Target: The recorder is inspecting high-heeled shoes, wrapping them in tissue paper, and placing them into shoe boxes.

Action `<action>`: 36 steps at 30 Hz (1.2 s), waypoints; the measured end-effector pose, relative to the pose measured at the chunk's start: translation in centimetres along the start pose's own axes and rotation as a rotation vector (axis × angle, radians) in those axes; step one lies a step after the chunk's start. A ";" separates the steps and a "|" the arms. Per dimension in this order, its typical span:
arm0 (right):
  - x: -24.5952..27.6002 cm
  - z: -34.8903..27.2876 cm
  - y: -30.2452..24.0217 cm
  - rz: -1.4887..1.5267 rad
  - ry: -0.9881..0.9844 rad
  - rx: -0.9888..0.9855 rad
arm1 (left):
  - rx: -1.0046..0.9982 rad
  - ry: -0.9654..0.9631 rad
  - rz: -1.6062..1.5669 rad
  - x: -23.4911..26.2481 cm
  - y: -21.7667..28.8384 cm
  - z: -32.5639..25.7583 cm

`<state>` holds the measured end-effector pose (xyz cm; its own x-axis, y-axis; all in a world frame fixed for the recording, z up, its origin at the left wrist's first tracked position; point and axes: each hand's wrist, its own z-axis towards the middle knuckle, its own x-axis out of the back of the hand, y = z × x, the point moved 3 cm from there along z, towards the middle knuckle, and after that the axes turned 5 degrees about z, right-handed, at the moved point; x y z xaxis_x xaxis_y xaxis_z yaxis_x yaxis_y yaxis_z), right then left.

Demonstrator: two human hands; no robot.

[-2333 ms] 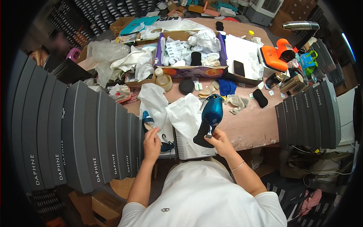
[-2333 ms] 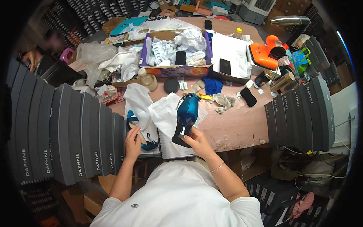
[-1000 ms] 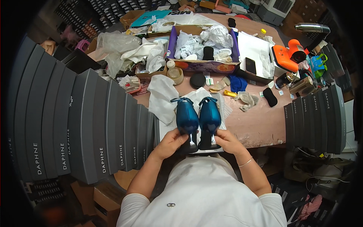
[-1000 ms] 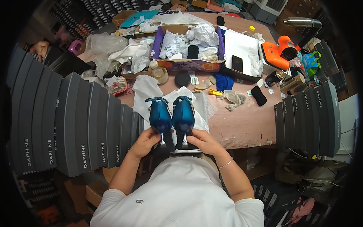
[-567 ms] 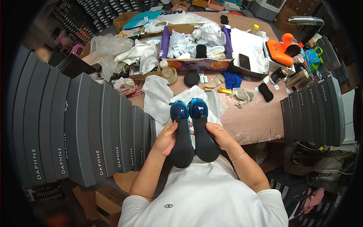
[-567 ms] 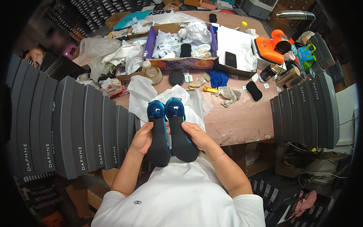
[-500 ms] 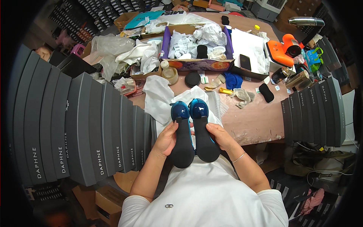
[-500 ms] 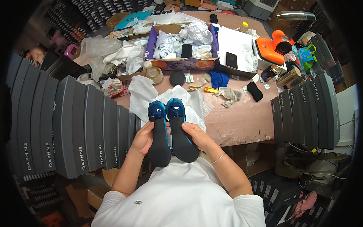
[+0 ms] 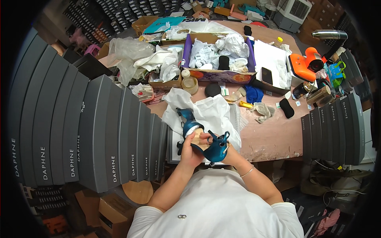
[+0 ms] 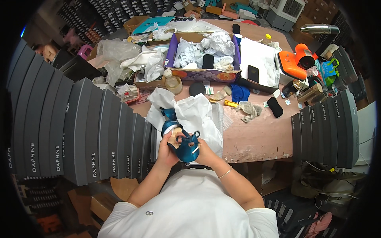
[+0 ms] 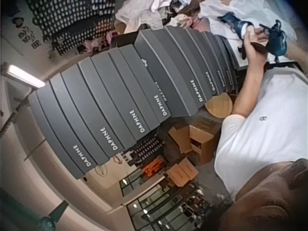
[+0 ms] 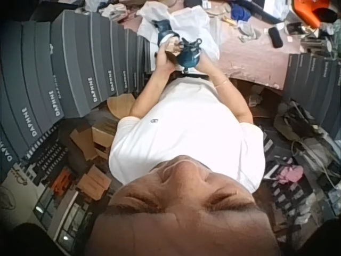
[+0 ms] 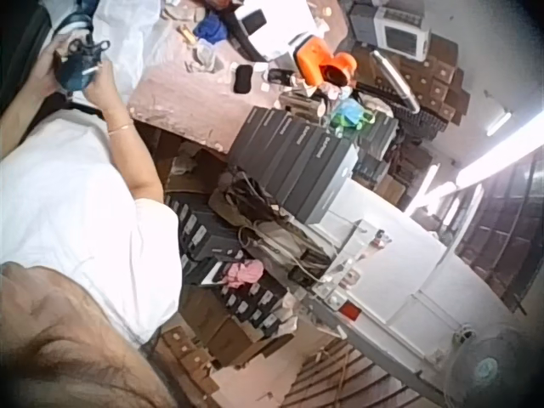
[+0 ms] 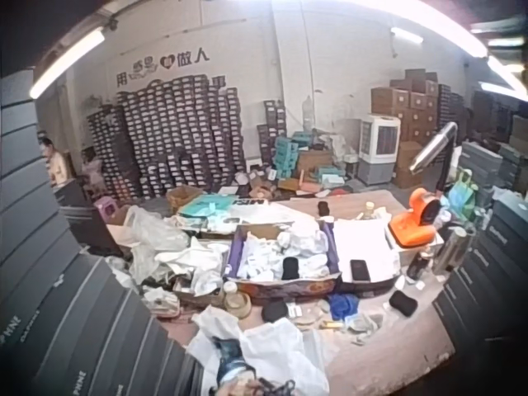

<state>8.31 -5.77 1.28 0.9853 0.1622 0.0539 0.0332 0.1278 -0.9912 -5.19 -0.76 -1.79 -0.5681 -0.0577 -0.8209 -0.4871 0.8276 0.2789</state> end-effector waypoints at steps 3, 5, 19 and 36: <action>2.6 -3.2 2.3 0.048 0.254 -0.187 | -0.200 0.227 -0.043 1.3 1.0 1.2; 4.9 -5.3 3.6 0.336 0.340 -0.352 | -0.312 0.271 0.080 2.0 2.2 1.0; 7.1 -11.4 -2.5 0.470 0.276 -0.349 | -0.376 0.288 1.481 -3.2 12.0 9.7; 7.9 -13.4 -1.3 1.172 0.249 -0.002 | -0.998 -0.299 2.161 -21.9 6.1 4.7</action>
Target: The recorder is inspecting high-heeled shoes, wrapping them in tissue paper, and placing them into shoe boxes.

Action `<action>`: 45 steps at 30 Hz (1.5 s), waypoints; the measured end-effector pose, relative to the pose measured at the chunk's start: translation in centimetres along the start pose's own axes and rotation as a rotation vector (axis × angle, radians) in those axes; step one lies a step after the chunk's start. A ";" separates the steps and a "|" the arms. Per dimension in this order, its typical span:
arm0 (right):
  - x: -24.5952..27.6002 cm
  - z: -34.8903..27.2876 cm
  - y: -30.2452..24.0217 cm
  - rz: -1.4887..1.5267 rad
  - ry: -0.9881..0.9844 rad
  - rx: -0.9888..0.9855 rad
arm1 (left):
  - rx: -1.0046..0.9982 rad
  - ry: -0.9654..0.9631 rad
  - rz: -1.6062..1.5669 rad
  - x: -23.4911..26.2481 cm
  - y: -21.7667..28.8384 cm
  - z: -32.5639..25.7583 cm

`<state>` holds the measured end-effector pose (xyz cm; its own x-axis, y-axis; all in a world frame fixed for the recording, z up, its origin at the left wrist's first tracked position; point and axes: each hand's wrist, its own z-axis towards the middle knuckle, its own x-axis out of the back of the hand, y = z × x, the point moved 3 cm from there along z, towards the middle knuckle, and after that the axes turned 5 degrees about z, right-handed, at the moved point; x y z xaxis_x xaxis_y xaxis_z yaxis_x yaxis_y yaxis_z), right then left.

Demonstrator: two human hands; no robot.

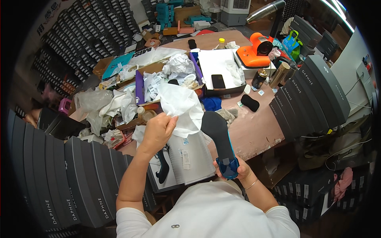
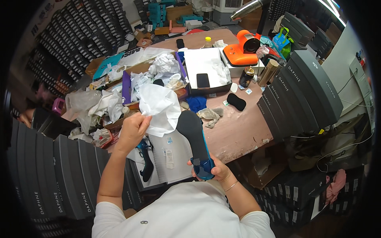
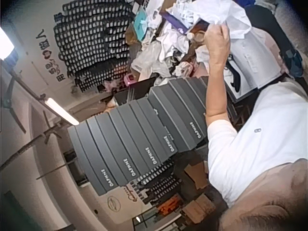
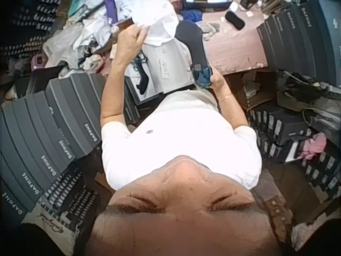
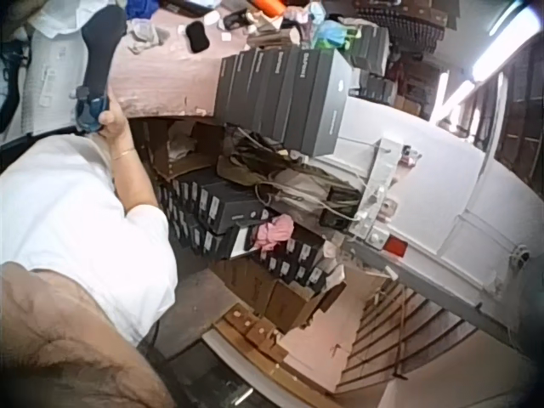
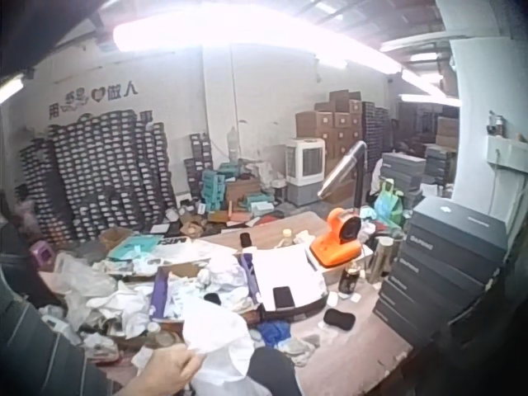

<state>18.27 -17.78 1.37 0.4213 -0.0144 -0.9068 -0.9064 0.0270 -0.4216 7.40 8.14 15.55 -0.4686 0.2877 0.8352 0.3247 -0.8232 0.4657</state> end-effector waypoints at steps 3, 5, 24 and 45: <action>-1.8 -0.9 -1.3 -0.099 -0.069 -0.065 | 0.133 0.052 -0.148 -2.2 -2.6 -2.8; -4.6 -1.0 -2.9 -0.261 -0.178 -0.143 | 0.184 0.071 -0.267 -2.5 -2.0 -4.4; -3.8 5.8 5.1 -1.050 -0.254 -0.762 | 0.263 0.253 0.308 -5.6 -7.3 -17.1; -2.4 10.3 8.1 -0.545 0.296 -0.109 | -0.083 0.408 -0.238 -3.1 3.2 -13.5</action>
<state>10.27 -7.20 0.11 0.8113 -0.2737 -0.5167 -0.5686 -0.1635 -0.8062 -1.22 -1.97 10.52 -0.8119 0.2712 0.5170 0.1098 -0.7988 0.5914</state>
